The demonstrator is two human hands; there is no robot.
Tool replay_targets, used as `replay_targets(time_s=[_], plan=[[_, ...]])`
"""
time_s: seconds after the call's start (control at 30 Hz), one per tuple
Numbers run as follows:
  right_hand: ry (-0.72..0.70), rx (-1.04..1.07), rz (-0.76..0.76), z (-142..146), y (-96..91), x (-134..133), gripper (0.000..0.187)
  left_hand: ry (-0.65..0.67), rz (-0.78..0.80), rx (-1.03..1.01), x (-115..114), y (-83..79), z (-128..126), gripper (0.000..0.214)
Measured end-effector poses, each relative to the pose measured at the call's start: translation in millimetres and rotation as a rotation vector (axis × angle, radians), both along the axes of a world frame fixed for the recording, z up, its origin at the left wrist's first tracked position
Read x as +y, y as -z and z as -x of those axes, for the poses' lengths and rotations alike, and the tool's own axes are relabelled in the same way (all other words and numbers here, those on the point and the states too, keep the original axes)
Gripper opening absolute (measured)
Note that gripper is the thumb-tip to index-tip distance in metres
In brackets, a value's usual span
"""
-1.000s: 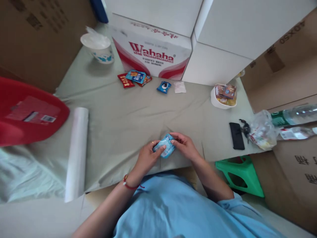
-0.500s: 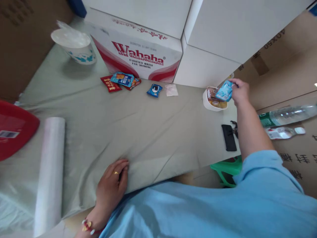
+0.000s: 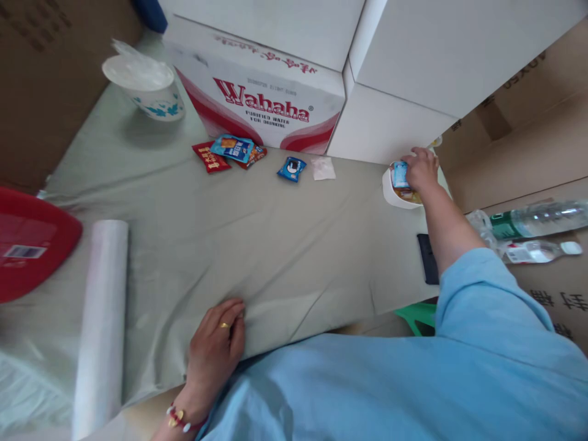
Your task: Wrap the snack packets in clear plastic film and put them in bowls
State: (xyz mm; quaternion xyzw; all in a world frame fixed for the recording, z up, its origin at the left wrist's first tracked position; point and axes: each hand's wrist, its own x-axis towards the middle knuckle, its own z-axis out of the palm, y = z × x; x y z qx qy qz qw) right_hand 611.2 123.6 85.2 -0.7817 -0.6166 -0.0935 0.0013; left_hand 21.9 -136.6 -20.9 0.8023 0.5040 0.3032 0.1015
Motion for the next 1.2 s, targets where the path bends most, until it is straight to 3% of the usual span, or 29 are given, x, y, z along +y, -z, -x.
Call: replay_targets(time_s=[0.13,0.2,0.3,0.4,0.63,0.8,0.9,1.03,1.1,1.2], plan=[[-0.003,-0.037,-0.105,26,-16.3,-10,0.048,0.000,0.007,-0.019,0,0.8,0,0.015],[-0.081,-0.071,-0.141,39,-17.9,-18,0.051,-0.006,0.028,-0.045,0,1.4,-1,0.015],[-0.193,-0.071,-0.047,43,-10.9,-29,0.055,-0.024,0.066,-0.080,-1,1.8,-1,0.016],[-0.153,-0.006,0.036,31,2.7,-40,0.054,-0.030,0.091,-0.103,-1,2.0,0,0.016],[-0.153,-0.044,-0.062,16,33.9,-73,0.070,-0.048,0.121,-0.107,-1,2.1,0,0.017],[-0.147,-0.034,-0.042,24,28.4,-71,0.068,-0.061,0.166,-0.161,-2,-0.4,-4,0.018],[-0.166,-0.017,-0.126,40,16.8,-75,0.068,-0.119,0.251,-0.237,-1,-18.3,-6,0.021],[-0.205,0.074,-0.343,82,19.2,-106,0.065,-0.198,0.300,-0.322,20,-69.3,-5,0.023],[-0.297,0.189,-0.341,104,35.0,-129,0.064,-0.240,0.300,-0.310,50,-95.5,-4,0.023],[-0.420,0.332,-0.232,128,70.2,-162,0.056,-0.351,0.305,-0.229,124,-117.4,4,0.024]])
